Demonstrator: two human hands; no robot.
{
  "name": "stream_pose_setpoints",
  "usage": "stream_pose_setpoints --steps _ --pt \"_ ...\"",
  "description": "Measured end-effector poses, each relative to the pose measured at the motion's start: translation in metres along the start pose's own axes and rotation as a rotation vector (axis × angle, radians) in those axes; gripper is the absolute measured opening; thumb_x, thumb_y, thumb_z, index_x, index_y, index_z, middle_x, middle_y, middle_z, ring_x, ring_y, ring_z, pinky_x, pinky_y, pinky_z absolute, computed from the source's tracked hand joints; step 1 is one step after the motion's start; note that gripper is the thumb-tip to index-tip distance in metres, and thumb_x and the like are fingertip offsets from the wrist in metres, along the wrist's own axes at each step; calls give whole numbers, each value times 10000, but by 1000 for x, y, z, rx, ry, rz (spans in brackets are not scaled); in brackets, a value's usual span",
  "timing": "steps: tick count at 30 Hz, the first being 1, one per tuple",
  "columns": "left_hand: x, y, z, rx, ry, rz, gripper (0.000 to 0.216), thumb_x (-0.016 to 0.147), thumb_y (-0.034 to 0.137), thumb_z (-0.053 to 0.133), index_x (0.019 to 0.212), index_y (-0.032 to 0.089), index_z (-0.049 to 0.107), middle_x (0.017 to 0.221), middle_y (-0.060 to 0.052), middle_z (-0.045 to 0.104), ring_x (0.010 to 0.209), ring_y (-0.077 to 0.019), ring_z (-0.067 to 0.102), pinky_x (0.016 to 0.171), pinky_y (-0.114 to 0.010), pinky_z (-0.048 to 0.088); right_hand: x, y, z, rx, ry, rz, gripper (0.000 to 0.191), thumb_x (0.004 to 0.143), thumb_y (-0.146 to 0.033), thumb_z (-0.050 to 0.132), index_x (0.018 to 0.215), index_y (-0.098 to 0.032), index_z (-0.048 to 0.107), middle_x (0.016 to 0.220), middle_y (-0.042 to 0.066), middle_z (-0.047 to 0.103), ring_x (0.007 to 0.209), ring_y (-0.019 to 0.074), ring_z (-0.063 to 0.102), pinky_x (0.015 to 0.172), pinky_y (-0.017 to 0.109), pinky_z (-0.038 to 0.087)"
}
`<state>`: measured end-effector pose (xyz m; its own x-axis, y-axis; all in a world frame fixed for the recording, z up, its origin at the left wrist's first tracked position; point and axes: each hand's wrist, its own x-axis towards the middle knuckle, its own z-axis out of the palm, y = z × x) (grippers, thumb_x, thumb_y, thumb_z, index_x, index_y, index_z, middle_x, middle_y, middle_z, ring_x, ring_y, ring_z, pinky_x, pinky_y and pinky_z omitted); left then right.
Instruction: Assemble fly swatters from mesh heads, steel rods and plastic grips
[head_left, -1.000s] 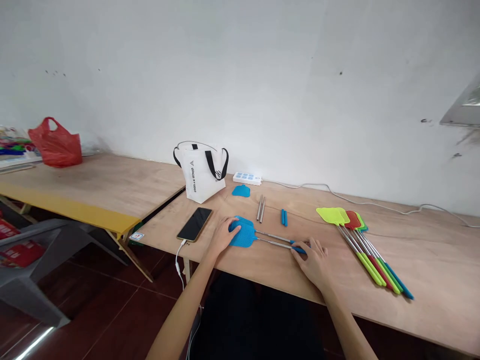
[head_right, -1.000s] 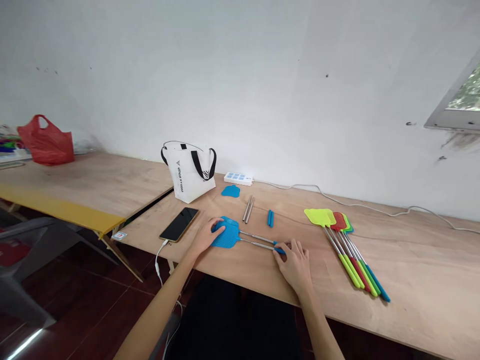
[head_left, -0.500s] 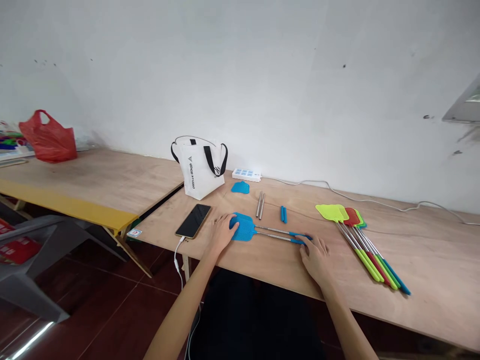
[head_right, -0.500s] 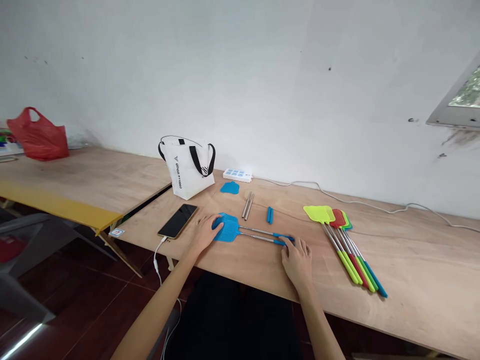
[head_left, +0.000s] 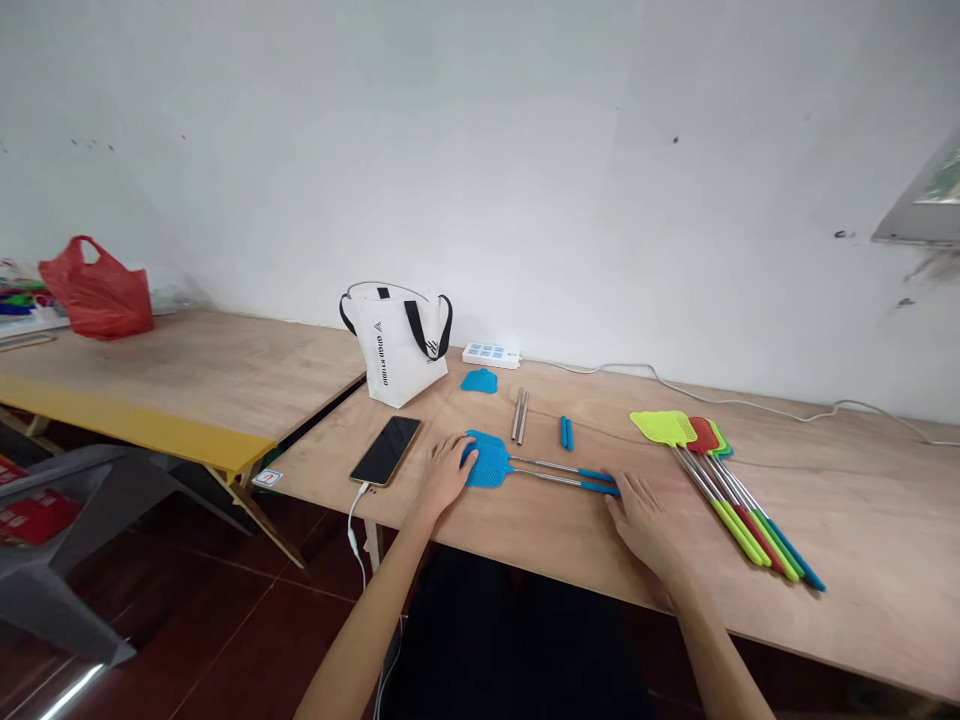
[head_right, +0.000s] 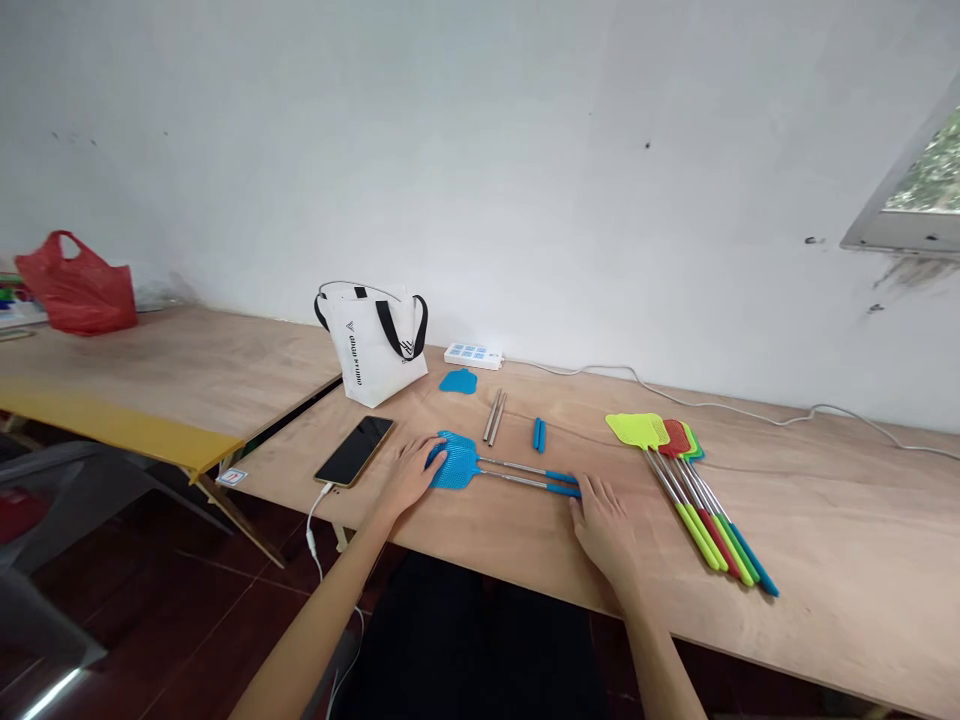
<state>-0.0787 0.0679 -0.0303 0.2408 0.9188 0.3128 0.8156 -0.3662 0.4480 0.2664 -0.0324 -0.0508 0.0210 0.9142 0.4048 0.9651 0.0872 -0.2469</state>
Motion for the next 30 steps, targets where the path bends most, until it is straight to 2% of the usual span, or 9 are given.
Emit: stream_pose_setpoints --steps 5,13,30 --pt "0 -1 2 61 -41 45 423 1057 385 349 1408 242 536 1512 -73 520 1387 -269 468 1162 -460 350 0 7 4 -68 -13 143 462 1010 -393 312 1392 -229 514 1448 102 552 1355 278 485 1133 499 350" --pt "0 -3 5 87 -25 66 437 1060 393 341 1419 224 525 1513 -82 522 1389 -268 472 1170 -470 354 -2 6 13 -110 -44 149 521 1026 -396 225 1435 -220 496 1506 111 508 1434 248 412 1185 516 286" --pt "-1 -2 3 100 -30 68 452 1061 413 318 1424 239 523 1513 -82 521 1367 -278 483 1138 -462 378 -2 7 11 -160 -45 111 509 1037 -394 228 1417 -214 514 1479 120 531 1396 272 461 1161 518 318"
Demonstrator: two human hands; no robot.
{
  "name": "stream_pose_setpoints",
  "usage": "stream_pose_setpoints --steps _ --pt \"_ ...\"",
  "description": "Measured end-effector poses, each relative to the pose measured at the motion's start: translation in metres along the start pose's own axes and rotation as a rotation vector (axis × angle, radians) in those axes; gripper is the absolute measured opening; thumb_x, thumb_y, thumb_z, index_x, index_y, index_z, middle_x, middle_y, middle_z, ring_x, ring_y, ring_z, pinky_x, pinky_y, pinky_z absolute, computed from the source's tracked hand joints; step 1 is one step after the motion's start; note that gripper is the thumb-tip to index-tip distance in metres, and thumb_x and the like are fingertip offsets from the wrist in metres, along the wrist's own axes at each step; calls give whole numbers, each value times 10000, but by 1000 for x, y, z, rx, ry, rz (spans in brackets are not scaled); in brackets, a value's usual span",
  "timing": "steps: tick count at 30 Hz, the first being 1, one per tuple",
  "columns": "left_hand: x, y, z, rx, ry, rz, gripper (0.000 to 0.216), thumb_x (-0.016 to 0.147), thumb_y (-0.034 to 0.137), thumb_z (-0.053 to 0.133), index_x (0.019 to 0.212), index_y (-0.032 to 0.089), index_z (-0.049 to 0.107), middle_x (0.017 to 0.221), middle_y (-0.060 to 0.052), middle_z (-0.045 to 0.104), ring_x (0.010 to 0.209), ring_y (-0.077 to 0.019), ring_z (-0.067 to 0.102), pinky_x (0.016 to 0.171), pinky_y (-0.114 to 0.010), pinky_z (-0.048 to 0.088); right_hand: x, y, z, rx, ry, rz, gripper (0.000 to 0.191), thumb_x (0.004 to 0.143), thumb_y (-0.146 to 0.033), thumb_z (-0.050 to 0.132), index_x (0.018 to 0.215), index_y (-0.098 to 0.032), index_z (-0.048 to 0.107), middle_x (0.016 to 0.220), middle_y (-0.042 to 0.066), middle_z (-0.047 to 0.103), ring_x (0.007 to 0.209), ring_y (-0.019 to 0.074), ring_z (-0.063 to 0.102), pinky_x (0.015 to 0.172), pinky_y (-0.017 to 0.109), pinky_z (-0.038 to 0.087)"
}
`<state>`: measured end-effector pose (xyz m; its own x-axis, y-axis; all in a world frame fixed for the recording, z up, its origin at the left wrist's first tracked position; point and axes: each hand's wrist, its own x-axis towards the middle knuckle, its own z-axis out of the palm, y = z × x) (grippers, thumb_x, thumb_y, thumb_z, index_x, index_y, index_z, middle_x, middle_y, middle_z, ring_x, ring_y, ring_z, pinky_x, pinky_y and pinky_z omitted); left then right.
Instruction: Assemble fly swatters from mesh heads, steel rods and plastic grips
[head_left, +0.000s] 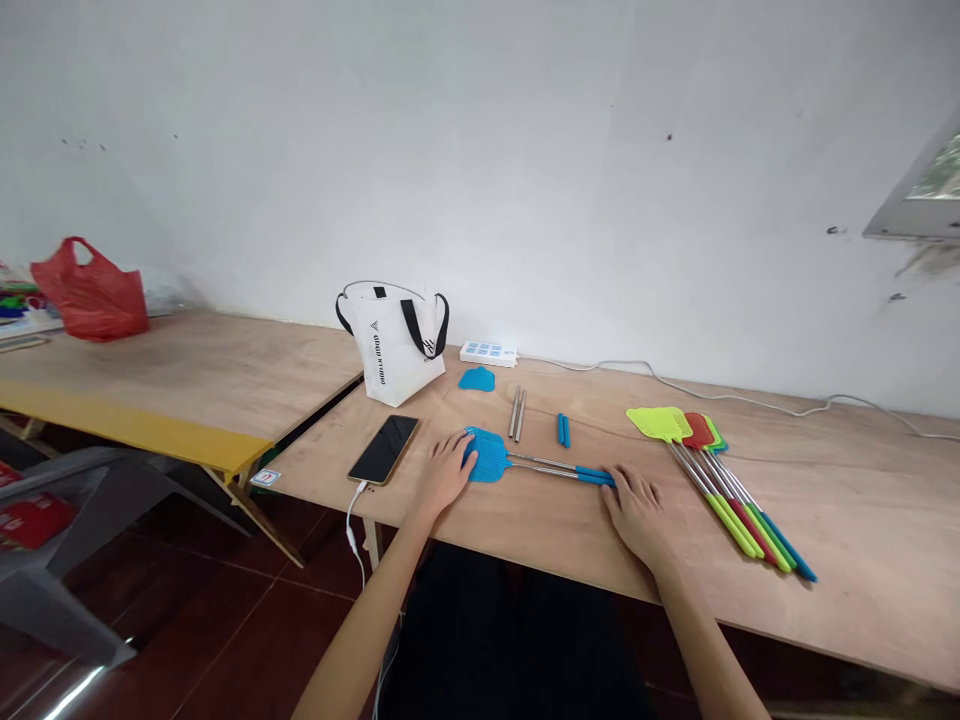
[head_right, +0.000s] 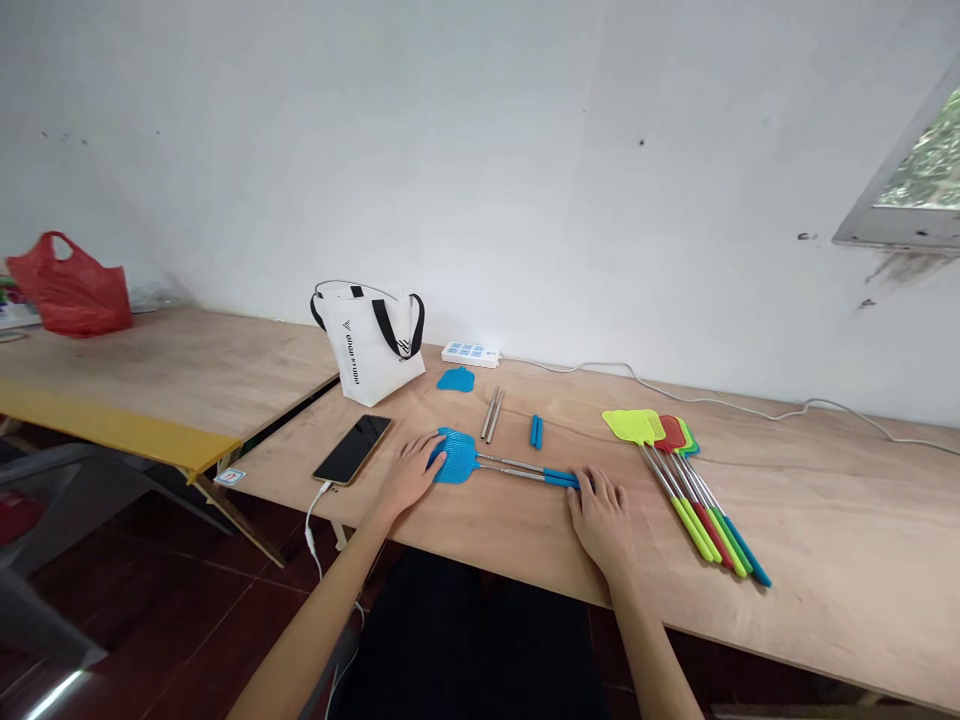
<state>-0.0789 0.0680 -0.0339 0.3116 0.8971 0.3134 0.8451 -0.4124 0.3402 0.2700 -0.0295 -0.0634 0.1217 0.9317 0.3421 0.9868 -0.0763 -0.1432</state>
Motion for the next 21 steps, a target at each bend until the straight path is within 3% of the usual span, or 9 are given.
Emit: stream_pose_setpoints --steps 21 --pt "0 0 0 5 -9 0 457 1057 413 314 1427 237 518 1518 -83 515 1362 -288 479 1136 -473 371 1 -5 -6 -5 -9 8 490 1039 -376 243 1380 -207 551 1476 119 536 1380 271 474 1148 501 330"
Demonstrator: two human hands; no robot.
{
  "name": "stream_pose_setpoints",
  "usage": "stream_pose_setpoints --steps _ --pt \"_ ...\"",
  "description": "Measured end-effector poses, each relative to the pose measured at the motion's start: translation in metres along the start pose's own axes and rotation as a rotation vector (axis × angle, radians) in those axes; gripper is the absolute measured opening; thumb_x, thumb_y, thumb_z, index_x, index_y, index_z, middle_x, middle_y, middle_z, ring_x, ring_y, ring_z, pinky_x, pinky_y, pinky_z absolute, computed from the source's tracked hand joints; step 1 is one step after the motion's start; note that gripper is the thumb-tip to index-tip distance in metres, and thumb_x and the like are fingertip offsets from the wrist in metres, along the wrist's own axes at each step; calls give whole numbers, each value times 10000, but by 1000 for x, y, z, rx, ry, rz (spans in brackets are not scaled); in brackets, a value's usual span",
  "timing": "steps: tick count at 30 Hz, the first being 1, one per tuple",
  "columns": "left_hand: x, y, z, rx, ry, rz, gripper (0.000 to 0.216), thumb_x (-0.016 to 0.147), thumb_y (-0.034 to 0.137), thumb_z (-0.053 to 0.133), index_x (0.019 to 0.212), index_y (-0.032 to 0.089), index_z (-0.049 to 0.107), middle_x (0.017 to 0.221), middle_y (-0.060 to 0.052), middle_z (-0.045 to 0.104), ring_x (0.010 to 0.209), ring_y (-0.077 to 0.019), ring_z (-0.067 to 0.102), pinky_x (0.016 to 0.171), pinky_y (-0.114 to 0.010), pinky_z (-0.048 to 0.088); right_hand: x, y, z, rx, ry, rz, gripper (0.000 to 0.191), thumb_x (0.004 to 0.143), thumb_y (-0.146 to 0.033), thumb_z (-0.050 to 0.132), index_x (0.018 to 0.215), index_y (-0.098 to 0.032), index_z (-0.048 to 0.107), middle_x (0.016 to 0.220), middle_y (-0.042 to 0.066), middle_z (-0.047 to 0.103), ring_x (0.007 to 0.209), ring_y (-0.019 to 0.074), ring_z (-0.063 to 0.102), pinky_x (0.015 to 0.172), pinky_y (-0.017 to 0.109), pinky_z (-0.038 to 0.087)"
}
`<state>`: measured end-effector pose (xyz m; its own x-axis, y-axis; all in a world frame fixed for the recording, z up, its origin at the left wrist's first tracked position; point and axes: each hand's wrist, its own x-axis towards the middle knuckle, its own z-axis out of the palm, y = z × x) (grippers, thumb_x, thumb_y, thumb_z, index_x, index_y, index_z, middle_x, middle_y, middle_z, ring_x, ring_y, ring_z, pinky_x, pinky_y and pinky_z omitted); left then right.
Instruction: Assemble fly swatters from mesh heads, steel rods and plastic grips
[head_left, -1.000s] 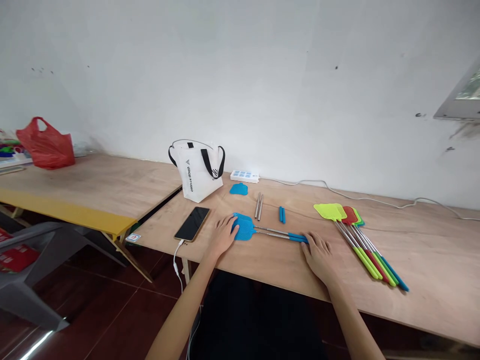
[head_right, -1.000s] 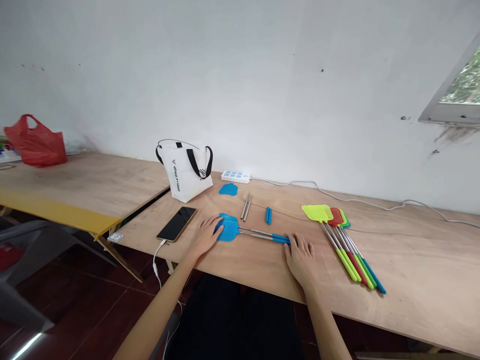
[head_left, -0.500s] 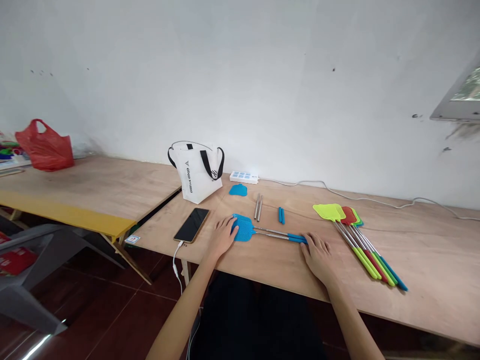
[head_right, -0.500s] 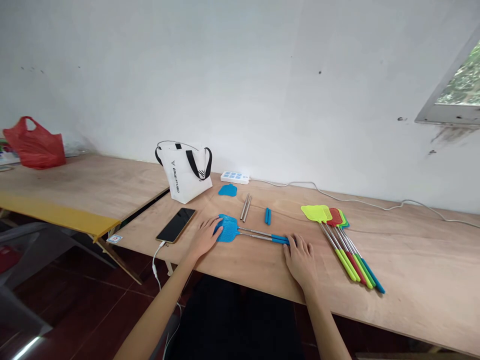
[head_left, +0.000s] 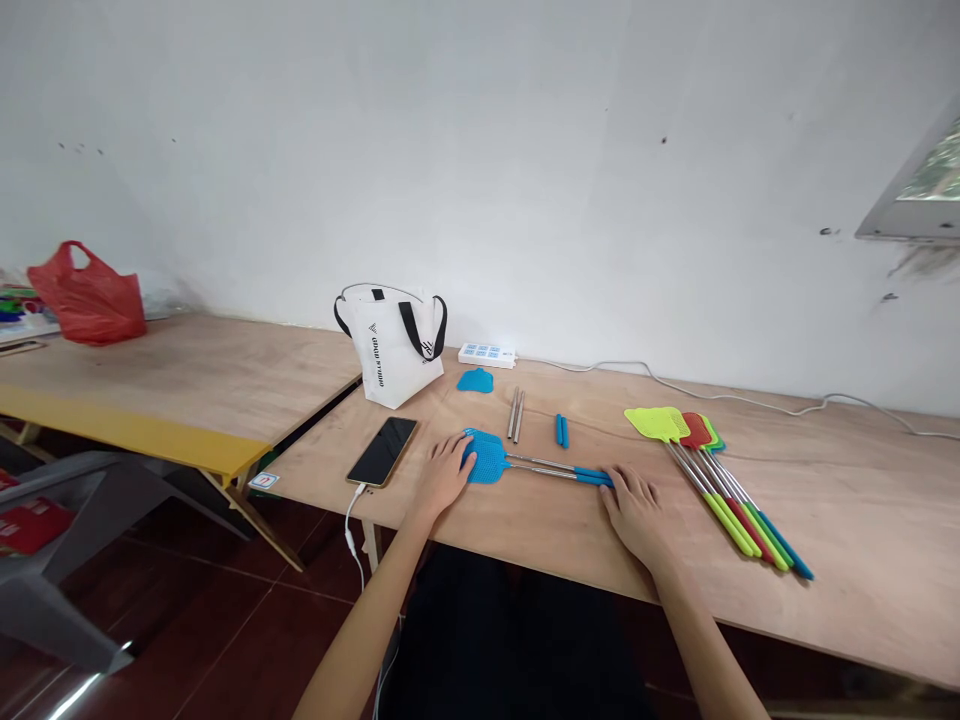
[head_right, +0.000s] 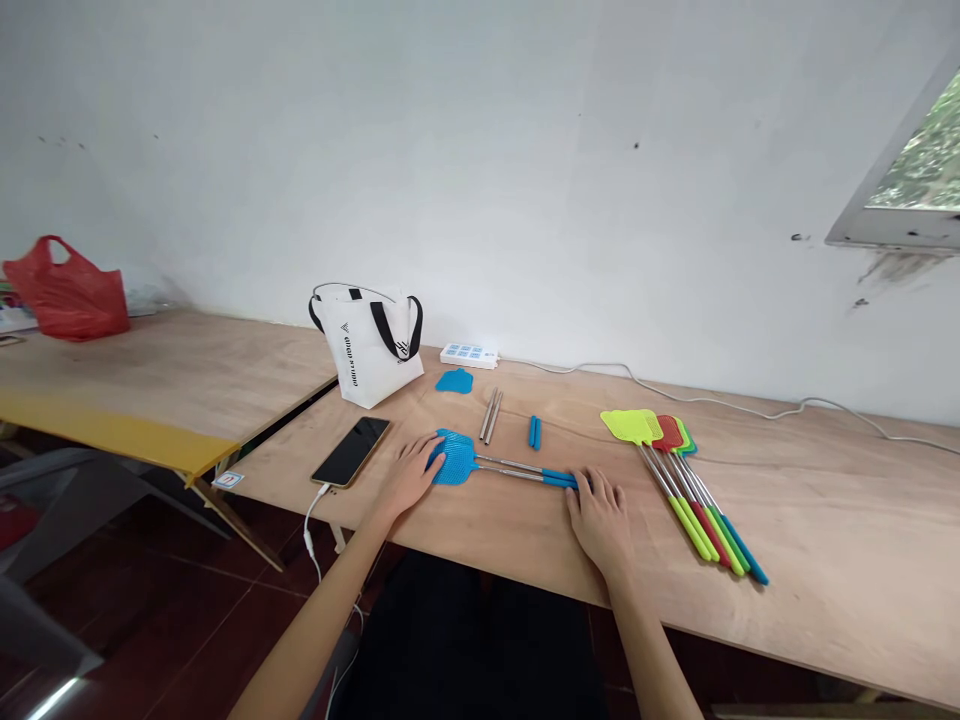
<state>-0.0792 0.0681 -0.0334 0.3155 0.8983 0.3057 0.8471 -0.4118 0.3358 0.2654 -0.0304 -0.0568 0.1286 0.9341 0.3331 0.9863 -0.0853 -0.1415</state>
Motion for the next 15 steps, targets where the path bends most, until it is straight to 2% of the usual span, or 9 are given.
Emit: stream_pose_setpoints --steps 15 --pt "-1 2 -1 -2 3 -4 445 1058 405 326 1415 223 519 1510 -86 522 1368 -280 475 1144 -466 371 0 3 4 -12 13 -9 488 1036 -376 241 1387 -215 540 1472 123 536 1379 262 472 1162 519 314"
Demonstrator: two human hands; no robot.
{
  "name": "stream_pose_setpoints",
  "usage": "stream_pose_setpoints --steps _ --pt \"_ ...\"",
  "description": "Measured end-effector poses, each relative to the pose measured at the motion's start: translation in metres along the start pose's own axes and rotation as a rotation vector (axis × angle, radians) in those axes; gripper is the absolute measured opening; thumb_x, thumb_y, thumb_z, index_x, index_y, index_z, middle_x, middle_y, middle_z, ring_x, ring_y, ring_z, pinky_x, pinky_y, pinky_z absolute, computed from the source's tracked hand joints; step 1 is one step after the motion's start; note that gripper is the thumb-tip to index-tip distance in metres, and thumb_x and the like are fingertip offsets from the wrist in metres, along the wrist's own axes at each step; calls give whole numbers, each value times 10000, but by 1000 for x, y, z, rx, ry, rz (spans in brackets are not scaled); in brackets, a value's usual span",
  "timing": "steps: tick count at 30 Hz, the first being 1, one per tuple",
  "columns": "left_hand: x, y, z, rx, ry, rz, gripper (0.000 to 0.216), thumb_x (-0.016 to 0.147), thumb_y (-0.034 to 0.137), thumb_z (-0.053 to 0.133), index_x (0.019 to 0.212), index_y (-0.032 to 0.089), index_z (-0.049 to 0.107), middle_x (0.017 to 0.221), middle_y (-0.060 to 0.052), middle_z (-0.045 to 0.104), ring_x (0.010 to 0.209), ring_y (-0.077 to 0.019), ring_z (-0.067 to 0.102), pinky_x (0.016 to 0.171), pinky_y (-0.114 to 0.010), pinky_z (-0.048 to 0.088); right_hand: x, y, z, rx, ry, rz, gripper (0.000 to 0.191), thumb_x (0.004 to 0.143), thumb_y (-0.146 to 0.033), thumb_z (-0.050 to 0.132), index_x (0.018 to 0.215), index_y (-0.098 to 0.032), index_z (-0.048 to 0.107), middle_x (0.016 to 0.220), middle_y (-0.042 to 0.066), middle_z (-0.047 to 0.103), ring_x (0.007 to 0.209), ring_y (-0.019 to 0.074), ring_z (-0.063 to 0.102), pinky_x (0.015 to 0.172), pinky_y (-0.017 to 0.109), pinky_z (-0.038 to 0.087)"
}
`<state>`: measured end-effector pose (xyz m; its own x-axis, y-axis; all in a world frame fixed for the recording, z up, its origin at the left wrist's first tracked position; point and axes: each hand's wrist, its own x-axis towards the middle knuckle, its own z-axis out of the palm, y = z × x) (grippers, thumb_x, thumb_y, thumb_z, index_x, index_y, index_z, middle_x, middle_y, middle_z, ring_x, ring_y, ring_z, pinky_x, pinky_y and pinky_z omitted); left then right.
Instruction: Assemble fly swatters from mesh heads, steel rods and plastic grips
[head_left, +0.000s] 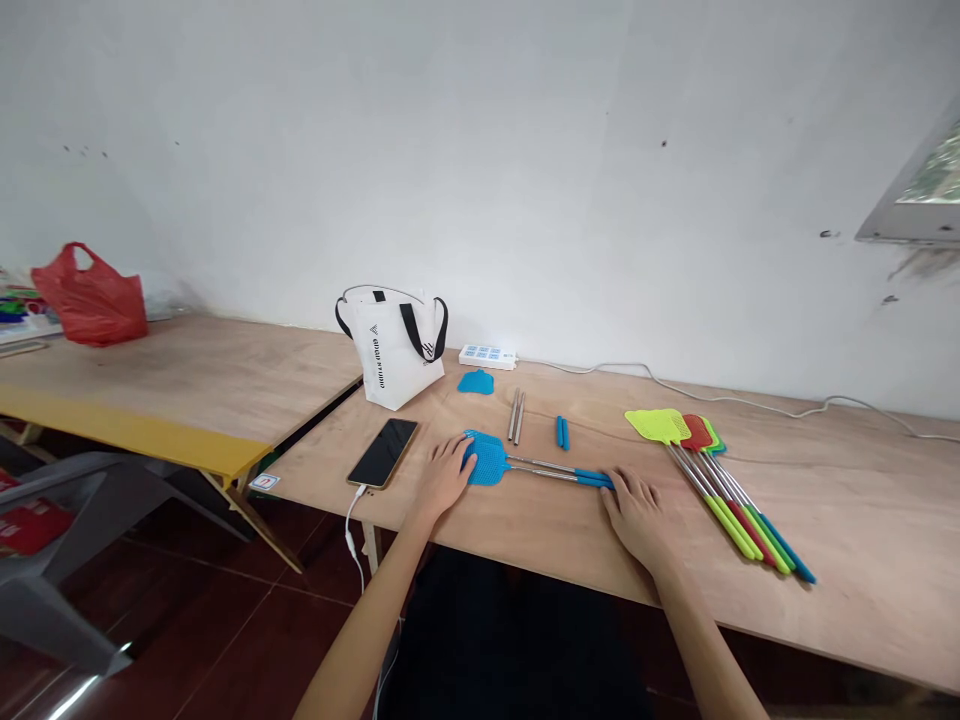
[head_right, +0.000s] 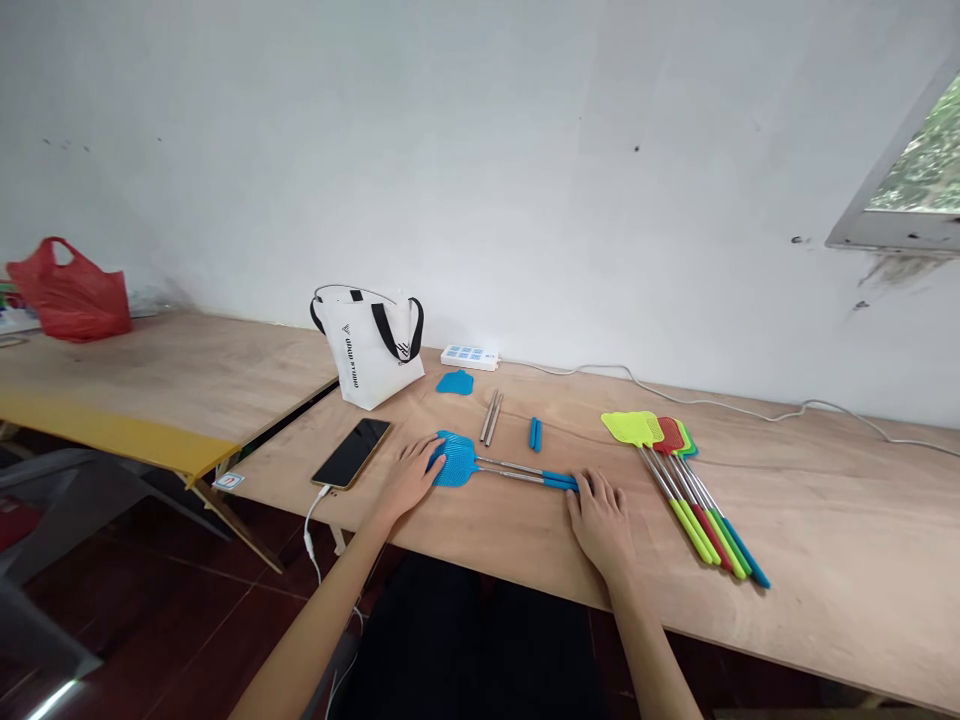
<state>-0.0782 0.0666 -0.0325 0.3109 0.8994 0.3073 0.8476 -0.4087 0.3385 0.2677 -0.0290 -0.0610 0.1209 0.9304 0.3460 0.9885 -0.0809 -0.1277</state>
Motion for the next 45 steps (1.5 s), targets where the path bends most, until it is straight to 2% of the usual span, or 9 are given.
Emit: stream_pose_setpoints --steps 16,45 --pt "0 -1 1 0 16 16 440 1056 403 318 1411 241 522 1498 -90 532 1370 -276 479 1146 -466 367 1 3 2 0 -13 -9 478 1022 -368 273 1405 -244 531 1469 116 533 1367 268 484 1145 513 336" --pt "-1 1 -1 0 5 3 439 1059 410 317 1405 236 524 1506 -78 529 1364 -276 480 1152 -457 359 0 -2 -4 1 -17 3 489 1038 -379 235 1378 -215 546 1471 121 536 1376 264 477 1158 503 320"
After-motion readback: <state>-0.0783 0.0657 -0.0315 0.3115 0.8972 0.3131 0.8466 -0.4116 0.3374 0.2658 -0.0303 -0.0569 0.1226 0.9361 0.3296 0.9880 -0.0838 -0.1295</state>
